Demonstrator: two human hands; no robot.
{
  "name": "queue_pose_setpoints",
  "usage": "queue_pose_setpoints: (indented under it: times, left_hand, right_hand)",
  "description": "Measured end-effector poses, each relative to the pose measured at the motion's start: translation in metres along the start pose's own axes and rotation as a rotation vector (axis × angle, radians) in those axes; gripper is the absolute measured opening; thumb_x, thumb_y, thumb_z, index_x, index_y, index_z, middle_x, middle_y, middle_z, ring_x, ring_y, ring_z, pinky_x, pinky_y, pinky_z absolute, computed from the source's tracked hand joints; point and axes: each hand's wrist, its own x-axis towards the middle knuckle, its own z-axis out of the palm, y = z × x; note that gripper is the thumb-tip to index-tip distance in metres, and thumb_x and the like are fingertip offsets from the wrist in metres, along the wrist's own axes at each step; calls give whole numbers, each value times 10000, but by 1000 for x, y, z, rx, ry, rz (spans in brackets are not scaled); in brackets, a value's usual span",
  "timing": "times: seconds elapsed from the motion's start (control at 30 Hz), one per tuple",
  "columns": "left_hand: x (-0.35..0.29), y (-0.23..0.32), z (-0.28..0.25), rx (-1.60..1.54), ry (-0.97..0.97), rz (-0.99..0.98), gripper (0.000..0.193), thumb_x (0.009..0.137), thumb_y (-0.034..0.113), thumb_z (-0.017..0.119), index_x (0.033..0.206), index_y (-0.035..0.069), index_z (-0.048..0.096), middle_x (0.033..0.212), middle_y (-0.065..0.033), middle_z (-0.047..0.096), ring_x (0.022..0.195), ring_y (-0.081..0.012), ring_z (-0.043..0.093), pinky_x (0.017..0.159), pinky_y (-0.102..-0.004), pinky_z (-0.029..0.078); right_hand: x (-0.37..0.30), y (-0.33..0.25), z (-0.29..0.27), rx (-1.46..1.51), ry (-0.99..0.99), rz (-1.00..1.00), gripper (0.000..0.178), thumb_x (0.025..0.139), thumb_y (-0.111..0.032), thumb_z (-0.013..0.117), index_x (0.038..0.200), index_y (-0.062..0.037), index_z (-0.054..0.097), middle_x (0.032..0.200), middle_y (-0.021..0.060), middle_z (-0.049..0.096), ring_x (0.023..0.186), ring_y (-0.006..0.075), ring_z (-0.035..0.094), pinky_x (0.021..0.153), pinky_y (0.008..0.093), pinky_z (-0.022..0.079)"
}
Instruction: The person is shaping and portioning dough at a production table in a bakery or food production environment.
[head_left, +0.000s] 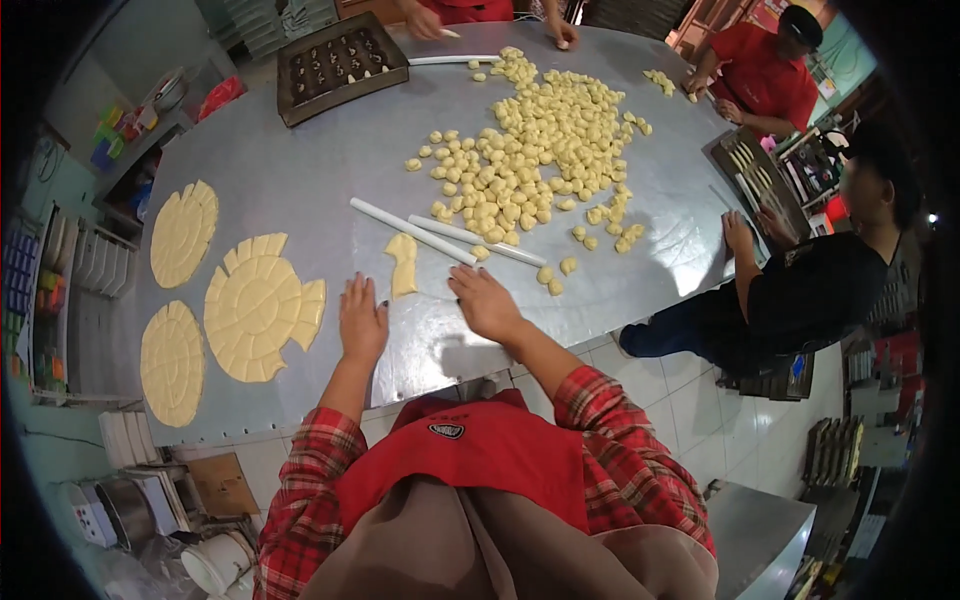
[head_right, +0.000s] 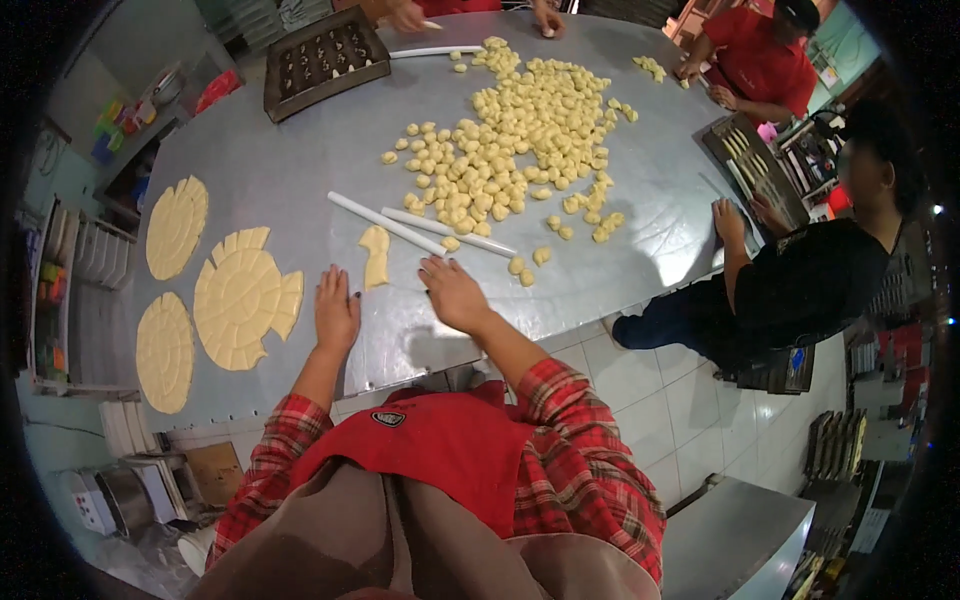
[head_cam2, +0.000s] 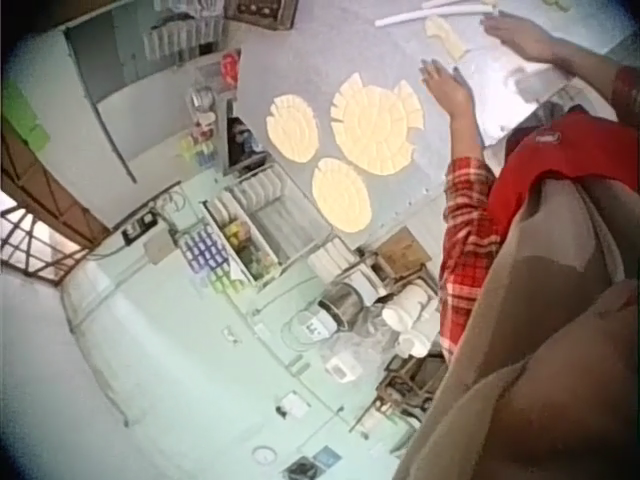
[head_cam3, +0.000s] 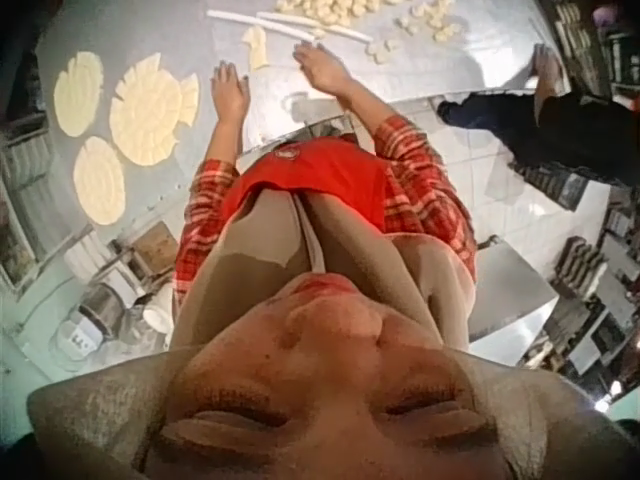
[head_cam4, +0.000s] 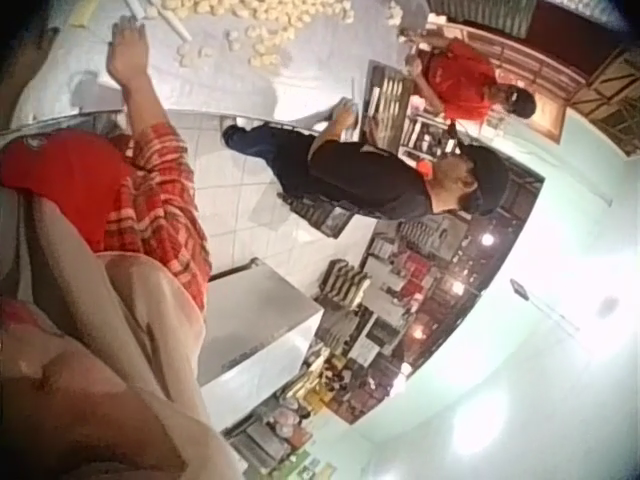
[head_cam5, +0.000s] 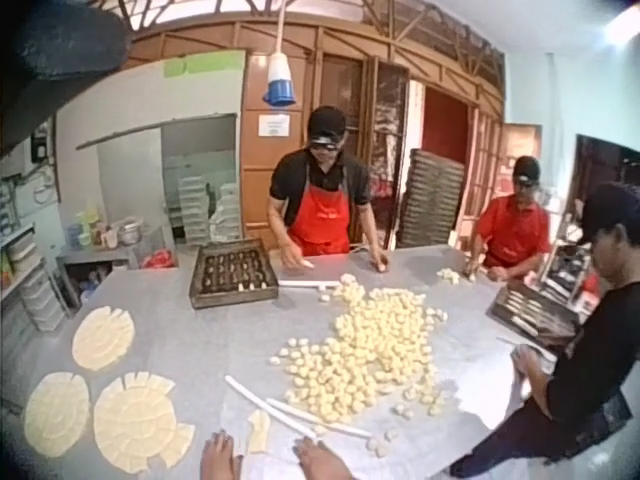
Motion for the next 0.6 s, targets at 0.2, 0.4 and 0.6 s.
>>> queue_pose_setpoints:
  times: [0.2, 0.4, 0.6]
  left_hand:
    - [-75, -2, -5, 183, -231, 133, 503, 840, 108, 534, 1327, 11, 453, 1456, -199, 333, 1349, -374, 294, 1102, -508, 215]
    - [-7, 8, -14, -189, 30, 239, 378, 771, 116, 619, 1141, 54, 573, 1234, -181, 504, 1167, -365, 449, 1000, -479, 332]
    - [-43, -13, -24, -371, -276, -92, 281, 737, 21, 706, 981, 57, 571, 905, -72, 582, 785, -204, 589, 693, -308, 457]
  right_hand:
    - [-63, -45, 0, -102, -204, 11, 437, 855, -131, 494, 1271, 4, 493, 1376, 187, 431, 1334, 336, 342, 1097, 456, 272]
    - [2, -24, 10, -68, 79, 41, 393, 871, -148, 487, 1231, 7, 515, 1352, 197, 445, 1286, 354, 395, 1069, 467, 322]
    - [-78, -16, 3, 374, -12, 326, 333, 893, -142, 525, 1213, -51, 544, 1023, 123, 605, 943, 255, 569, 843, 375, 455]
